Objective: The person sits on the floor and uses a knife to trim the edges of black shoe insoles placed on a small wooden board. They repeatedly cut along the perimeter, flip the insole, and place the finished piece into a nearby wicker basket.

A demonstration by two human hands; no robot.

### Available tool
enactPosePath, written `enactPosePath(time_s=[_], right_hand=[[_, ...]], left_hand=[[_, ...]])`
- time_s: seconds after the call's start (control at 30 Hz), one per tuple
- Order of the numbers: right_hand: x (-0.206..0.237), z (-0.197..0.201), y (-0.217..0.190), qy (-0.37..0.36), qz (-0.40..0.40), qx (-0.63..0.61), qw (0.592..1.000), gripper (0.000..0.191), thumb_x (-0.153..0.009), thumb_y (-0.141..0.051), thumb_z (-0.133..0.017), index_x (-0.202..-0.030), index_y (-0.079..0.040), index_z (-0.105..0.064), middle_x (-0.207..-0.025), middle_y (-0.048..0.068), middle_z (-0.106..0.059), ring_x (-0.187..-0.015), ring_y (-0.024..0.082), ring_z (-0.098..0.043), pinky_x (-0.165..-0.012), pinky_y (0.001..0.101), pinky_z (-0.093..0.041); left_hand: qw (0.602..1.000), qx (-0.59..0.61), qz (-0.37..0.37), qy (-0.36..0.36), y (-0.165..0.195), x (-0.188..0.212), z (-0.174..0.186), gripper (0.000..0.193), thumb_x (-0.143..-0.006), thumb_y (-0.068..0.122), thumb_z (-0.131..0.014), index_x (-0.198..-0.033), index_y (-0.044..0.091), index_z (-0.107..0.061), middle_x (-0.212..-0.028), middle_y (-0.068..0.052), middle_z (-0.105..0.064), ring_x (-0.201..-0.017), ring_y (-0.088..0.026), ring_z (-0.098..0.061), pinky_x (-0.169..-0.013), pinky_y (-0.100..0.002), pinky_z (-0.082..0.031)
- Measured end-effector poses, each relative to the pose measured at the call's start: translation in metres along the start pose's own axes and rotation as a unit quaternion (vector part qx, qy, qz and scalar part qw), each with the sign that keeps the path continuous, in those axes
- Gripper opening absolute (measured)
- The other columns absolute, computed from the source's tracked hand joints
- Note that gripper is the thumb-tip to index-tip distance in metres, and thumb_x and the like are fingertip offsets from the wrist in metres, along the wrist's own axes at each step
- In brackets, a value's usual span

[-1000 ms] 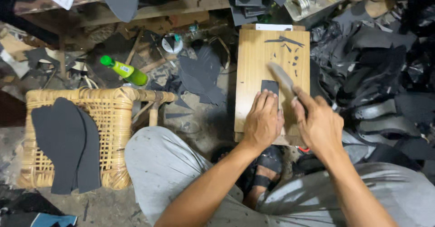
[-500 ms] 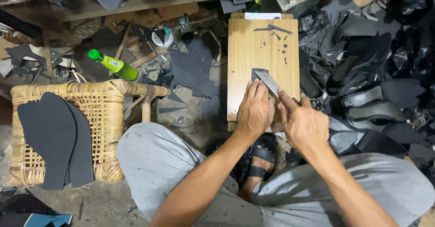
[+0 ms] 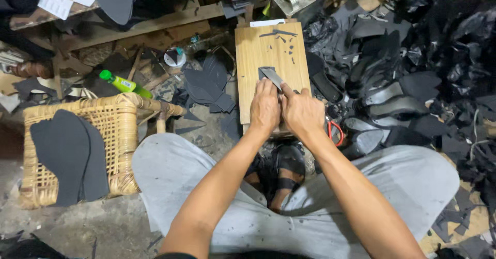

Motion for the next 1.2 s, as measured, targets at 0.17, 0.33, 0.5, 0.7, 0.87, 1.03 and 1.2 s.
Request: enactPosePath(time_s=[0.17,0.33,0.5,0.7,0.87,1.03,1.2], right_hand=[[0.003,-0.003,0.006,0.007,0.005,0.009,1.0,0.038,-0.097,-0.034,-0.058,-0.131,-0.021,-0.069,-0.085,0.027,-0.068,-0.067,0.044,-0.069,-0.059,0.0539,-0.055],[-0.001,-0.019,-0.001,0.009,0.009,0.014,1.0,0.036,-0.1,-0.033,-0.055,-0.13,-0.018,-0.069,-0.087,0.026,-0.07,-0.07,0.043,-0.071,-0.059,0.054,-0.056],[-0.086,-0.013,0.009,-0.014,-0.024,-0.003,1.0,0.035,-0.102,-0.038,-0.055,-0.126,-0.019,-0.071,-0.087,0.023,-0.072,-0.08,0.044,-0.071,-0.069,0.0565,-0.055],[-0.046,-0.001,0.042,-0.016,-0.016,-0.027,0.999,0.037,-0.1,-0.039,-0.057,-0.131,-0.024,-0.07,-0.094,0.023,-0.071,-0.084,0.044,-0.07,-0.072,0.0565,-0.055],[0.005,0.013,0.032,-0.055,-0.044,0.006,0.998,0.039,-0.1,-0.04,-0.056,-0.134,-0.026,-0.069,-0.095,0.022,-0.07,-0.079,0.043,-0.07,-0.067,0.0544,-0.055],[0.006,0.028,0.012,-0.047,-0.008,0.008,0.999,0.037,-0.1,-0.037,-0.057,-0.134,-0.027,-0.07,-0.092,0.023,-0.07,-0.074,0.043,-0.071,-0.067,0.0519,-0.056],[-0.001,0.025,0.009,-0.056,0.0,0.016,0.998,0.037,-0.099,-0.036,-0.058,-0.132,-0.025,-0.071,-0.089,0.025,-0.069,-0.074,0.043,-0.071,-0.066,0.0522,-0.056]], left_hand=[[0.999,0.016,-0.013,0.029,-0.003,0.003,-0.006,0.045,-0.086,0.008,-0.065,-0.122,-0.017,-0.061,-0.128,-0.029,-0.057,-0.131,-0.047,-0.048,-0.119,-0.052,-0.033],[0.999,-0.008,0.009,0.032,-0.013,0.008,-0.016,0.041,-0.091,0.008,-0.063,-0.126,-0.014,-0.061,-0.137,-0.028,-0.058,-0.138,-0.044,-0.048,-0.124,-0.049,-0.034],[0.999,-0.015,-0.002,0.03,-0.005,0.005,-0.004,0.058,-0.075,0.011,-0.064,-0.126,-0.015,-0.061,-0.132,-0.031,-0.059,-0.134,-0.045,-0.05,-0.12,-0.048,-0.036],[0.999,0.022,0.008,0.027,0.0,0.004,0.005,0.052,-0.09,0.017,-0.065,-0.131,-0.014,-0.058,-0.138,-0.03,-0.058,-0.138,-0.043,-0.049,-0.122,-0.048,-0.034],[1.0,0.006,0.006,0.018,0.002,0.005,0.001,0.056,-0.087,0.017,-0.063,-0.134,-0.014,-0.056,-0.141,-0.028,-0.057,-0.14,-0.042,-0.047,-0.122,-0.048,-0.033],[1.0,0.018,0.02,0.002,0.002,0.005,0.003,0.056,-0.088,0.017,-0.063,-0.134,-0.014,-0.056,-0.143,-0.027,-0.056,-0.141,-0.042,-0.046,-0.123,-0.048,-0.032],[1.0,0.004,0.017,-0.008,0.003,0.004,0.0,0.053,-0.089,0.016,-0.065,-0.133,-0.014,-0.055,-0.142,-0.028,-0.054,-0.142,-0.042,-0.045,-0.124,-0.048,-0.031]])
Point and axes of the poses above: each hand's wrist, its own x-axis away from the middle knuckle, its own z-axis out of the back of the hand, y = z × x, the point moved 7 cm from there along -x, towards the middle knuckle
